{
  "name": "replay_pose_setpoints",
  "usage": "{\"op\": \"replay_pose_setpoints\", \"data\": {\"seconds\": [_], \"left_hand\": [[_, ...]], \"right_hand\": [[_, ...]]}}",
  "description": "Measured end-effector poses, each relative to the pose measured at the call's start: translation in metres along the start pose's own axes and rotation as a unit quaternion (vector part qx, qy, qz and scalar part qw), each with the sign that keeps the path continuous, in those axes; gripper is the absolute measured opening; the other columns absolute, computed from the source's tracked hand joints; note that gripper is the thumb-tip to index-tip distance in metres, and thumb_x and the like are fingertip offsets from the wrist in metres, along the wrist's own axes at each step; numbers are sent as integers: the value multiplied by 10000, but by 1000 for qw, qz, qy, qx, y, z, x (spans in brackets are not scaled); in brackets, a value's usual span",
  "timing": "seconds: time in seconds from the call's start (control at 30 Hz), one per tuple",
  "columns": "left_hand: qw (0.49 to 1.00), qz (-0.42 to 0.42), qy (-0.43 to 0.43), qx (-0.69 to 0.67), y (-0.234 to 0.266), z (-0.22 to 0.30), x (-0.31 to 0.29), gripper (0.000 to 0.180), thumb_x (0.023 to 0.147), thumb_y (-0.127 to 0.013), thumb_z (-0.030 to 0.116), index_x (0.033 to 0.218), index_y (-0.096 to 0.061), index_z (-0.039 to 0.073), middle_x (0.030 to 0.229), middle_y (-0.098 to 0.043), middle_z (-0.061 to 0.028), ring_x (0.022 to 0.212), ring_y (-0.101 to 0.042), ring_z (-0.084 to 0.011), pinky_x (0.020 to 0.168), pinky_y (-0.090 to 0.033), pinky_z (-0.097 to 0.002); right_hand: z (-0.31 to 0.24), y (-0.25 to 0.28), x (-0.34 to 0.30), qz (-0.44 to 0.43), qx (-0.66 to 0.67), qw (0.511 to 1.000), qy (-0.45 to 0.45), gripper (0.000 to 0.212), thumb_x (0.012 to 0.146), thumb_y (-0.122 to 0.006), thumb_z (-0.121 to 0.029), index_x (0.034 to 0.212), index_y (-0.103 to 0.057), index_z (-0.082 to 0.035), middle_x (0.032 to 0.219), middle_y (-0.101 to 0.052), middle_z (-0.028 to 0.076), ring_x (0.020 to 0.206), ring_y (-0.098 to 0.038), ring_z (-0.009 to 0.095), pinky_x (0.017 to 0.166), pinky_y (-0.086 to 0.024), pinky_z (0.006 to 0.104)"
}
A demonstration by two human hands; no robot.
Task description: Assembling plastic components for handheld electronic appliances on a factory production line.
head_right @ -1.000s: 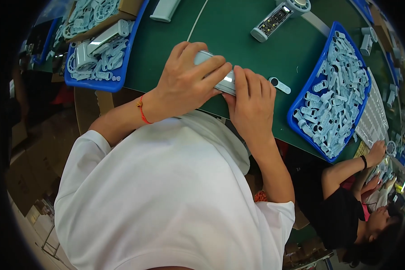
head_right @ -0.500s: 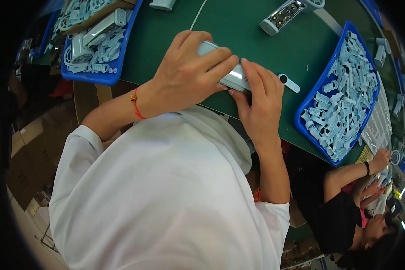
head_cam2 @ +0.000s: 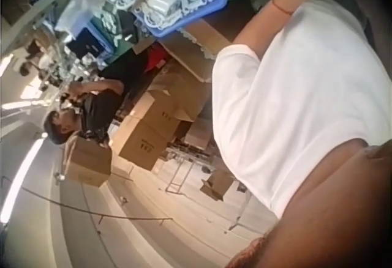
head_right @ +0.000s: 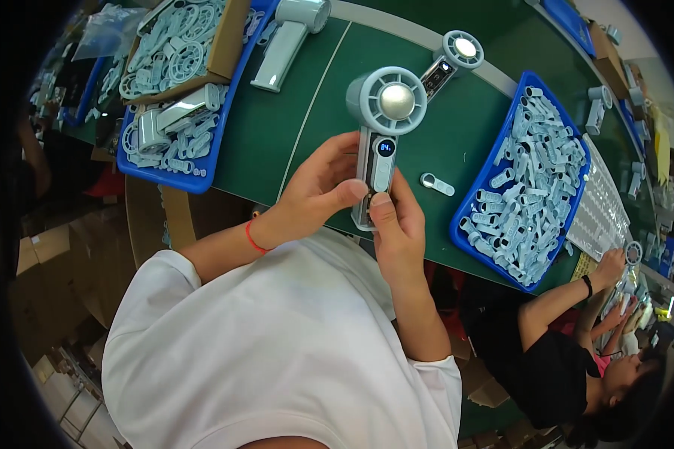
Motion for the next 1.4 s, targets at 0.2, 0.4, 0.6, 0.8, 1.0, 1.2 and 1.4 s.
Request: {"op": "replay_pose_setpoints", "data": {"seconds": [0.2, 0.4, 0.6, 0.8, 1.0, 1.2, 1.4], "left_hand": [[996, -10, 84, -18, -8, 6, 19, 619, 837, -632, 206, 1306, -308, -35, 1183, -477, -187, 1065, -516, -236, 876, -448, -352], [993, 3, 73, 88, -16, 12, 35, 650, 767, -663, 243, 1266, -369, -53, 1037, -501, -130, 872, -519, -188, 762, -447, -294], [922, -30, -16, 387, -37, 77, 174, 374, 718, -573, 316, 885, -590, -19, 751, -604, -164, 715, -607, -292, 659, -478, -366], [721, 20, -43, 691, -44, 37, 350, 422, 693, -532, 400, 876, -671, 46, 862, -660, -158, 806, -639, -307, 707, -507, -377], [707, 4, 40, 706, -43, -5, 400, 398, 778, -511, 396, 970, -673, 87, 1028, -644, -114, 955, -618, -265, 769, -488, -332], [716, 124, -48, 685, -14, 35, 384, 631, 837, -431, 574, 1011, -553, -19, 918, -641, -200, 908, -628, -292, 738, -484, -402], [791, 306, 153, 508, 16, 2, 369, 935, 652, -609, 647, 1233, -333, -33, 1116, -547, -184, 1042, -543, -323, 865, -410, -436]], "right_hand": [[1, 3, 6, 27, 59, 998, 12, 429, 925, -483, -222, 1267, -397, 22, 1155, -512, 75, 1040, -497, 142, 894, -392, 292], [-35, 15, -1, 61, -509, 828, 226, 393, 858, -567, -198, 1191, -501, 0, 1050, -554, 133, 970, -527, 275, 872, -401, 324], [-82, 112, 9, 180, -714, 658, 162, 380, 695, -608, 4, 1068, -578, -55, 1009, -565, 120, 922, -521, 315, 800, -414, 391], [-60, 105, 25, 142, -760, 614, 156, 361, 663, -652, -37, 1016, -584, -71, 1015, -559, 65, 964, -506, 270, 807, -394, 387], [-61, 113, 32, 143, -754, 625, 146, 172, 661, -620, -14, 824, -578, -50, 951, -568, 60, 898, -514, 265, 753, -400, 384], [-69, 120, 36, 115, -741, 634, 190, 109, 691, -567, 3, 791, -554, -40, 914, -580, 75, 860, -513, 272, 747, -405, 378], [-70, 125, 34, 202, -723, 632, 191, 97, 749, -533, 6, 823, -526, -57, 823, -560, 69, 865, -531, 252, 779, -379, 373]]}}
Point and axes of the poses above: each hand's wrist, its own x-axis towards the middle knuckle, its own y-axis out of the back of the hand, z = x × y, the point moved 1 cm from there along x, towards the middle knuckle
